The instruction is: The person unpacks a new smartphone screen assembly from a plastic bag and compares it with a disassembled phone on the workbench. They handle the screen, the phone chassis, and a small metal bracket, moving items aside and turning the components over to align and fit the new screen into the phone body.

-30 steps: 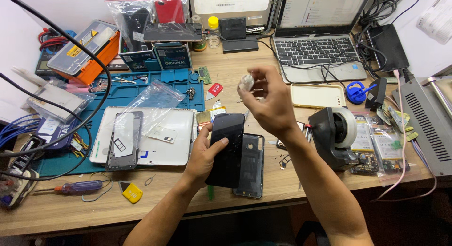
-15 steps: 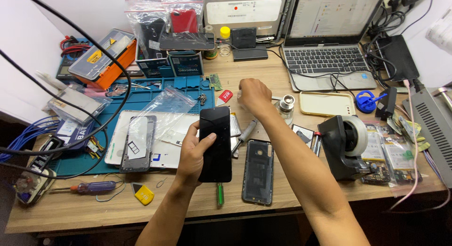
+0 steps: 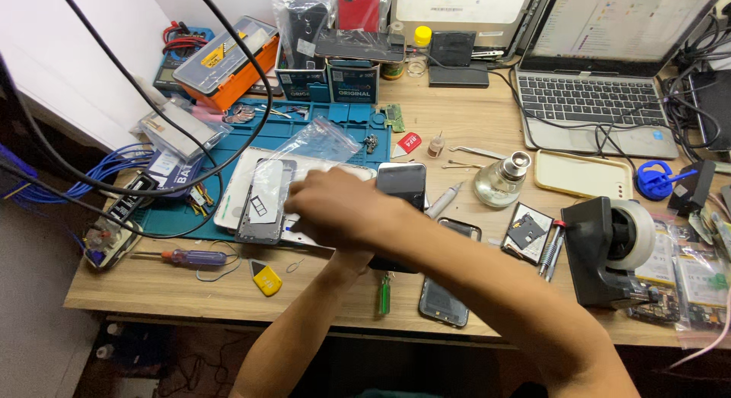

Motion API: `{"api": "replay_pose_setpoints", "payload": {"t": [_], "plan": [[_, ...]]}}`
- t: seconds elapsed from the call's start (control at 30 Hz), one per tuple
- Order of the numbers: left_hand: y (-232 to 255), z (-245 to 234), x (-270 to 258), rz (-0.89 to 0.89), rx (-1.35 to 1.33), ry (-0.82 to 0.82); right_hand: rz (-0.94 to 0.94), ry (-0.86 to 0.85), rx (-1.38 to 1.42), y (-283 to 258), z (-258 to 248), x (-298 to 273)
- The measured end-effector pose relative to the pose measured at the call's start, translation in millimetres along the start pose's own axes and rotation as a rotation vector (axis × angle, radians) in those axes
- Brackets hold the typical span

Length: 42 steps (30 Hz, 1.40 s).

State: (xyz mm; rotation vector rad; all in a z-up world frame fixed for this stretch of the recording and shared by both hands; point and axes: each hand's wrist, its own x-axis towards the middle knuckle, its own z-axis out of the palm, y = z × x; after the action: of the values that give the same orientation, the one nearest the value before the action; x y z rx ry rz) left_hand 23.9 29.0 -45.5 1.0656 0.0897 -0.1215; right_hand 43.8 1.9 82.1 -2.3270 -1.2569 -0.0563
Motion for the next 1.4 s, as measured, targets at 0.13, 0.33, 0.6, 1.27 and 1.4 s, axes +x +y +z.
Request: {"api": "replay_pose_setpoints", "payload": {"t": [0.13,0.33,0.6,1.27,1.4], "plan": [[-14,-11,11,0.019,0.052,0.001,-0.139,-0.300,-0.362,-23,70,34],[-13,-17,17,0.048,0.058,0.034,-0.122,-0.234,-0.510,-14,105,77],[-9,-14,15,0.006,0.018,0.035,-0.079,-0.294,-0.422,-14,105,77],[-31,-28,28,0.078,-0.011,0.101,-0.054,0.292,-0.516,-48,21,14],[-13,-19,13,0.075,-0.003,0.111,0.139,0.160,-0.125,-4,-3,4]]}}
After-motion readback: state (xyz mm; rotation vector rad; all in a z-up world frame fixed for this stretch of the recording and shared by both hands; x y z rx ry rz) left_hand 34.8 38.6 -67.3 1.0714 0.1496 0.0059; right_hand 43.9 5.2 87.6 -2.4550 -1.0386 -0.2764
